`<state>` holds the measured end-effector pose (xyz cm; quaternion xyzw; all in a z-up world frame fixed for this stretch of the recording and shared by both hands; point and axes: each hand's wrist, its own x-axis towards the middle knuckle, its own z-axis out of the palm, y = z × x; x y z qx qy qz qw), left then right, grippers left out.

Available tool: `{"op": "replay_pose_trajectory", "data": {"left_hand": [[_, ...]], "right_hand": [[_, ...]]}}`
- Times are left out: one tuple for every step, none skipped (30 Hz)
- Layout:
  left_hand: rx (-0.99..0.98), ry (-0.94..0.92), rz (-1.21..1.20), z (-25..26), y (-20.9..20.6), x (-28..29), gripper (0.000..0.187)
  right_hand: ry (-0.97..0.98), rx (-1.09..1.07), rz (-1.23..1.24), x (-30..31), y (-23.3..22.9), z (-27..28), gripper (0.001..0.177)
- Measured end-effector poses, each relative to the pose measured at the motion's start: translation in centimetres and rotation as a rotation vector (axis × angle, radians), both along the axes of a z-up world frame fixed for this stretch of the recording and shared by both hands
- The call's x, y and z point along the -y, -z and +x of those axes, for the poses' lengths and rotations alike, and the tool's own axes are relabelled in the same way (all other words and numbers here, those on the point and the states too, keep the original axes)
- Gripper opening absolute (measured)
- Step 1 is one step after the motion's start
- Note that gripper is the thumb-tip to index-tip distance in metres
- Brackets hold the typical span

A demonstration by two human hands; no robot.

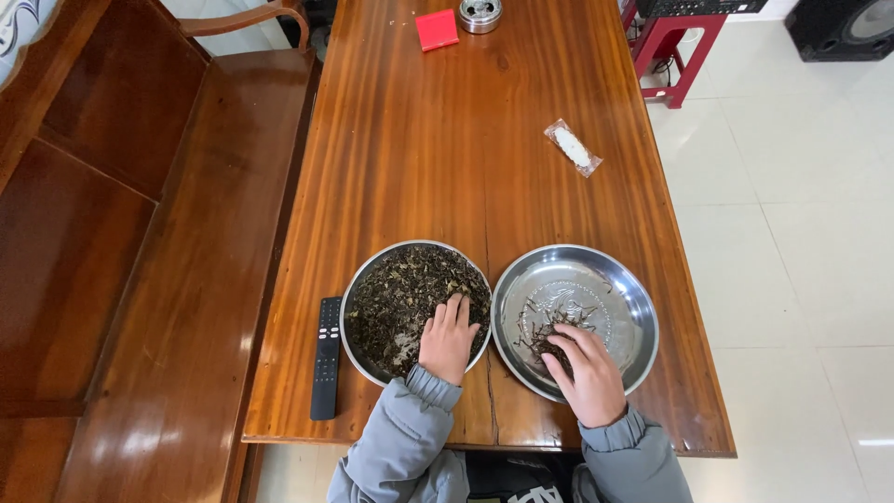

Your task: Manually sorting dried tea leaves by picking out stems and placing them in a separate metal tray

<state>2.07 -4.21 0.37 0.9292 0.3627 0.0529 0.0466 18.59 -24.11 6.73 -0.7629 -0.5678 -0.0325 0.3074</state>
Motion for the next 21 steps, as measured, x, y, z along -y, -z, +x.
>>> {"op": "replay_pose_trajectory", "data": {"left_hand": [[0.0, 0.002, 0.0, -0.1, -0.2, 0.0, 0.064], [0.095, 0.007, -0.021, -0.1, -0.4, -0.1, 0.058], [0.189, 0.012, -0.043, -0.1, -0.7, -0.2, 0.053], [0.19, 0.014, -0.042, -0.2, -0.8, -0.3, 0.053], [0.303, 0.031, -0.066, -0.4, -0.8, -0.4, 0.048], [0.417, 0.049, -0.091, -0.5, -0.9, -0.5, 0.043], [0.417, 0.05, -0.09, -0.8, -1.0, -0.6, 0.043], [0.489, 0.019, -0.089, -1.1, -1.2, -0.7, 0.034], [0.56, -0.012, -0.087, -1.3, -1.4, -0.9, 0.025], [0.561, -0.012, -0.088, -1.6, -1.5, -0.9, 0.025], [0.584, -0.023, -0.083, -2.0, -1.7, -1.0, 0.016], [0.609, -0.035, -0.078, -2.3, -1.9, -1.0, 0.008], [0.609, -0.036, -0.078, -2.5, -2.5, -0.9, 0.008], [0.623, -0.025, -0.099, -2.7, -3.0, -0.9, 0.007], [0.636, -0.014, -0.12, -3.0, -3.5, -0.8, 0.008], [0.637, -0.015, -0.119, -2.9, -3.0, -0.8, 0.008], [0.617, 0.019, -0.147, -2.8, -2.6, -0.8, 0.009], [0.598, 0.052, -0.176, -2.8, -2.0, -0.8, 0.013], [0.598, 0.05, -0.176, -2.6, -1.9, -0.4, 0.013], [0.641, 0.142, -0.171, -2.5, -1.8, 0.0, 0.016], [0.682, 0.233, -0.165, -2.3, -1.7, 0.3, 0.02]], "right_hand": [[0.002, 0.0, 0.0, -0.1, 0.0, -0.1, 0.033], [-0.008, 0.0, 0.004, -0.2, 0.1, -0.1, 0.032], [-0.018, 0.0, 0.007, -0.3, 0.2, -0.1, 0.032], [-0.017, 0.001, 0.009, -0.5, 0.1, -0.2, 0.032], [-0.039, -0.013, 0.017, -0.7, 0.0, -0.3, 0.031], [-0.062, -0.026, 0.024, -0.8, 0.0, -0.5, 0.031], [-0.062, -0.026, 0.025, -1.0, 0.1, -0.7, 0.031], [-0.071, -0.018, 0.025, -1.2, 0.1, -0.9, 0.03], [-0.081, -0.009, 0.025, -1.4, 0.1, -1.0, 0.03], [-0.08, -0.009, 0.024, -1.5, 0.3, -1.2, 0.03], [-0.097, -0.01, 0.031, -1.6, 0.4, -1.3, 0.029], [-0.115, -0.012, 0.037, -1.8, 0.6, -1.4, 0.029], [-0.116, -0.011, 0.037, -1.9, 0.2, -1.6, 0.029], [-0.132, -0.015, 0.058, -2.1, -0.2, -1.8, 0.026], [-0.149, -0.02, 0.079, -2.2, -0.5, -2.1, 0.024], [-0.15, -0.019, 0.08, -2.3, -0.6, -2.2, 0.024], [-0.152, -0.027, 0.089, -2.5, -0.8, -2.3, 0.023], [-0.154, -0.035, 0.098, -2.5, -0.8, -2.5, 0.022], [-0.156, -0.035, 0.097, -2.6, -0.7, -2.5, 0.022], [-0.159, -0.047, 0.096, -2.7, -0.7, -2.5, 0.024], [-0.162, -0.058, 0.095, -2.8, -0.6, -2.6, 0.027]]}}
